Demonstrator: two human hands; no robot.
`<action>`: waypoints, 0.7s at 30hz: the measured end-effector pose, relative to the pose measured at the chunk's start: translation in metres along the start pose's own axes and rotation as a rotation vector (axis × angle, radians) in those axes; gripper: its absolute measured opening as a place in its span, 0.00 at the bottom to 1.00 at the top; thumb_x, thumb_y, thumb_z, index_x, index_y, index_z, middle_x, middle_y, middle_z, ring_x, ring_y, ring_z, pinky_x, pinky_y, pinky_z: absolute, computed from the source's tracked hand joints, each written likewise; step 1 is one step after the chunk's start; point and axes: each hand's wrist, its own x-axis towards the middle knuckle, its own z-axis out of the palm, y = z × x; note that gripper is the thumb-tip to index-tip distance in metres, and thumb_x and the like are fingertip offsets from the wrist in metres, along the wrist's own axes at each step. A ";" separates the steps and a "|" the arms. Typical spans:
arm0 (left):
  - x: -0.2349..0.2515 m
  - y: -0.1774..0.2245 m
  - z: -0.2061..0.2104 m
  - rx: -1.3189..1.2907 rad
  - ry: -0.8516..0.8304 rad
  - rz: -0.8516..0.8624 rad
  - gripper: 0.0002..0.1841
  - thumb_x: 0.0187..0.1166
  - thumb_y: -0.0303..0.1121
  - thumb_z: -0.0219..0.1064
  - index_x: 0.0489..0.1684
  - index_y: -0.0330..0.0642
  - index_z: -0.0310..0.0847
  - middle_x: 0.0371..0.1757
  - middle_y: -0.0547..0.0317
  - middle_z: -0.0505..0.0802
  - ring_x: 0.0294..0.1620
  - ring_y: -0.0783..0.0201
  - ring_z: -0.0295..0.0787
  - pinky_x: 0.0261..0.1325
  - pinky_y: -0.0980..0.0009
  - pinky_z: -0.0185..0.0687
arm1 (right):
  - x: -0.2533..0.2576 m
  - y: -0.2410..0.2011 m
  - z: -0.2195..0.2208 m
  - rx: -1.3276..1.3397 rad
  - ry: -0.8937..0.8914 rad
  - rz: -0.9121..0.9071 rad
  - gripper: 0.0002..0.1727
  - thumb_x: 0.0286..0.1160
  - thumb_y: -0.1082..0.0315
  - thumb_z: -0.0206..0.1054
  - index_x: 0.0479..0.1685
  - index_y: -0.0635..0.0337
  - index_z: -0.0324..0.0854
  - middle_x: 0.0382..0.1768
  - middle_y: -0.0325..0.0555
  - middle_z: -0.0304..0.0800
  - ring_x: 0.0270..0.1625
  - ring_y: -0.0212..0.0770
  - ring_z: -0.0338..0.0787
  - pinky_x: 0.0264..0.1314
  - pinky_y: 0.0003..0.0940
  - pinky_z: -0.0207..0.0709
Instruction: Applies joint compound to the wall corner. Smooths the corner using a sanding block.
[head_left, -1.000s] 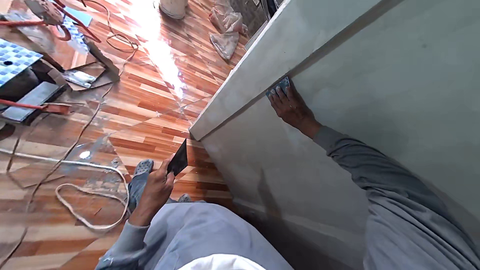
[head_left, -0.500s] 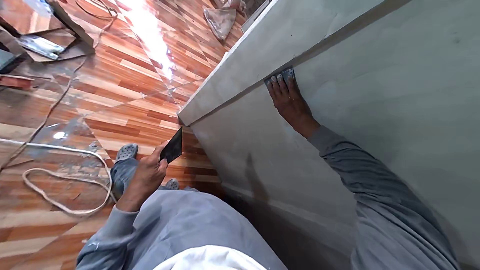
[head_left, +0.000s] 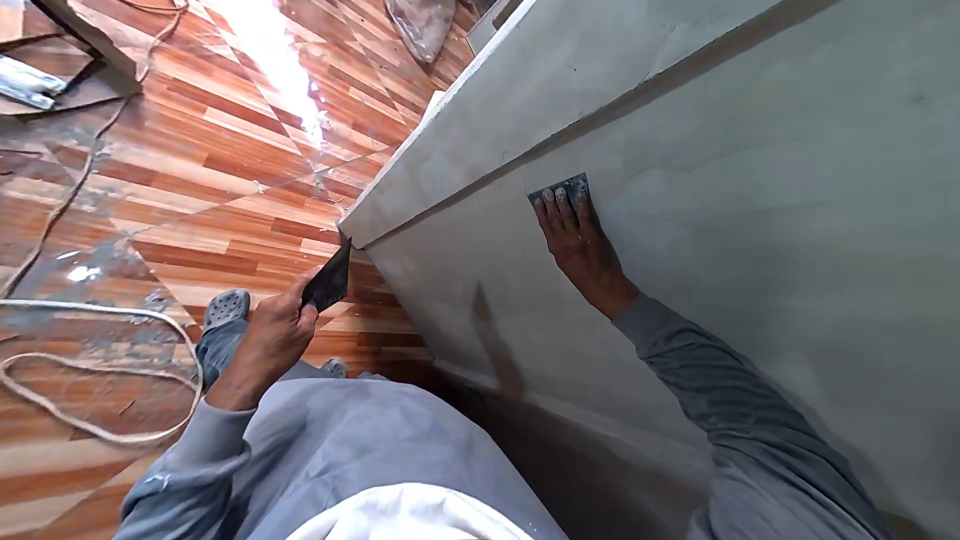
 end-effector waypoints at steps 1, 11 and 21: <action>0.000 0.000 0.000 0.006 0.001 0.002 0.26 0.73 0.23 0.54 0.73 0.37 0.78 0.49 0.40 0.94 0.49 0.46 0.94 0.52 0.44 0.86 | -0.004 -0.001 0.001 0.002 -0.005 0.003 0.31 0.89 0.78 0.44 0.92 0.69 0.49 0.91 0.64 0.53 0.94 0.59 0.53 0.93 0.61 0.38; 0.001 0.005 0.010 -0.007 -0.046 0.028 0.26 0.74 0.24 0.55 0.75 0.39 0.78 0.50 0.40 0.94 0.49 0.46 0.95 0.52 0.44 0.87 | -0.053 -0.014 0.015 -0.047 0.030 0.042 0.31 0.90 0.75 0.46 0.92 0.67 0.52 0.92 0.60 0.54 0.94 0.56 0.53 0.93 0.59 0.40; 0.007 0.017 0.024 -0.014 -0.114 0.076 0.27 0.74 0.23 0.56 0.76 0.39 0.77 0.51 0.39 0.94 0.50 0.45 0.94 0.54 0.43 0.86 | -0.098 -0.036 0.049 -0.081 0.143 0.145 0.30 0.86 0.79 0.47 0.90 0.64 0.60 0.91 0.53 0.60 0.93 0.52 0.56 0.93 0.56 0.41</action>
